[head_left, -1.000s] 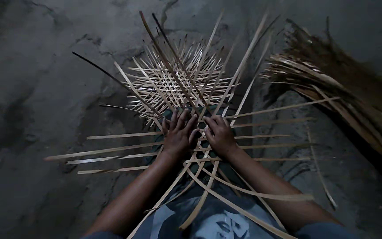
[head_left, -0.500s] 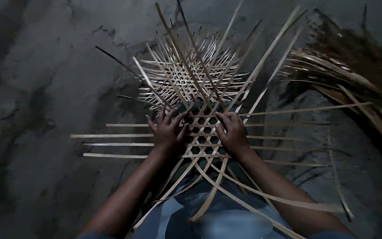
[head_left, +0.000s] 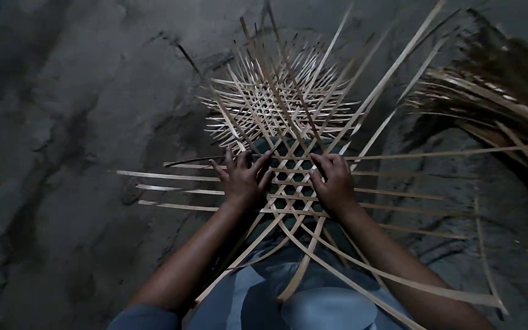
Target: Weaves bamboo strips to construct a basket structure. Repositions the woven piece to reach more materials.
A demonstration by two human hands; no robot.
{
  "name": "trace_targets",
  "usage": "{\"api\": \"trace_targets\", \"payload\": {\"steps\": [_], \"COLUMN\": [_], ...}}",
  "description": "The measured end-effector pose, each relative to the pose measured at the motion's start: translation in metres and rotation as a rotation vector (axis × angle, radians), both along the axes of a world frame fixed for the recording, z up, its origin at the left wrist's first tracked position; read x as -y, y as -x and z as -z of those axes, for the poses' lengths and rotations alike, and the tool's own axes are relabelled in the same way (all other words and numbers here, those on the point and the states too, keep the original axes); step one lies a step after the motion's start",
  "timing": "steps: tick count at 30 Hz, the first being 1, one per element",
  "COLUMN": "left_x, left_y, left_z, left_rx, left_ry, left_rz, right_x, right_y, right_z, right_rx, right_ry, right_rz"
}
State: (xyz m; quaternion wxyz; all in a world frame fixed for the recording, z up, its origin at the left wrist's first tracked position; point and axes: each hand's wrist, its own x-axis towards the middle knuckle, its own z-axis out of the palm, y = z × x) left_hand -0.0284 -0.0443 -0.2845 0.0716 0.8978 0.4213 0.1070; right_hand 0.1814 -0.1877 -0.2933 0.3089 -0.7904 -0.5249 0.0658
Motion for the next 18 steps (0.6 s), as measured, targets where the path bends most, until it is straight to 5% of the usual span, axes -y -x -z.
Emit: {"api": "trace_targets", "payload": {"steps": [10, 18], "left_x": [-0.007, 0.012], "left_y": [-0.005, -0.008], "left_z": [-0.021, -0.036], "left_rx": [-0.163, -0.284], "left_ry": [0.055, 0.017], "left_rz": [0.062, 0.295], "right_x": [0.0, 0.02], "right_y": [0.0, 0.027], "right_z": [-0.002, -0.016], "right_rx": [0.028, 0.198], "right_ry": [0.005, 0.163], "right_rz": [0.009, -0.132]}}
